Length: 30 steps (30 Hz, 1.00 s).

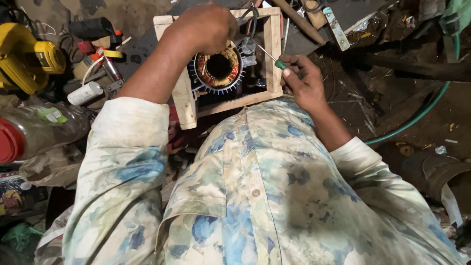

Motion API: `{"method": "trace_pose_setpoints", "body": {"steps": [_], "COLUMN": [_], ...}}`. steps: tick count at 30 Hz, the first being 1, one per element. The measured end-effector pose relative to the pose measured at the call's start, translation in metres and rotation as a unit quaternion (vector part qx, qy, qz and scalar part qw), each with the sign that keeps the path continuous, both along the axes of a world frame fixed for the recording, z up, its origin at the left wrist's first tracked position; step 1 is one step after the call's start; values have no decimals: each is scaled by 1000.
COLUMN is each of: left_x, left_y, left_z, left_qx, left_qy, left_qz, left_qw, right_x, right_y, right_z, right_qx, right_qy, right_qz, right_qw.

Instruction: The person repairs an electrical motor stator by hand, using shears and a screwdriver to trim and adjust copper windings. The person repeatedly repositions the stator and uses tools to manipulate the wires.

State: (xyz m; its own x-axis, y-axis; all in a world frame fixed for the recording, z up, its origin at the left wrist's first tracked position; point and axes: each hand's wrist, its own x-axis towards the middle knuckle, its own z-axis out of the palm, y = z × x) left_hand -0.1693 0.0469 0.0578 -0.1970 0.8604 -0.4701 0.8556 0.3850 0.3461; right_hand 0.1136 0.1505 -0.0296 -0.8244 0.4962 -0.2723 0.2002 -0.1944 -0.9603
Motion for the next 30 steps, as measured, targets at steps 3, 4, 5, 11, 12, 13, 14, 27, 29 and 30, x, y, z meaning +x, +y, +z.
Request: {"method": "trace_pose_setpoints", "body": {"steps": [3,4,5,11,12,13,14,27,29,30], "left_x": [-1,-1,-2,-2,-3,-3,-3,-8,-10,-11], "left_y": [2,2,3,5,5,4,4,8,10,11], "left_z": [2,2,3,7,8,9,11,26,27,27], "left_qx": [-14,-17,-11,5,5,4,4,-1,-4,-7], "left_qy": [-14,-15,-11,-1,1,1,2,9,9,9], "left_qz": [27,38,31,21,20,19,20,19,17,14], "left_qw": [999,999,999,1000,1000,1000,1000,1000,1000,1000], "right_x": [1,1,0,-14,-19,-24,-30,-108,-110,-110], "right_y": [1,2,3,18,21,25,28,34,34,36], "right_z": [1,1,1,7,11,15,19,54,54,53], "right_qx": [-13,-20,-28,185,236,287,336,555,546,549], "right_qy": [5,-1,-6,-43,-20,3,26,-104,-131,-127], "right_qz": [-7,-13,-19,-29,-12,6,24,101,101,97], "right_qw": [1000,1000,999,981,971,958,941,819,821,820]}}
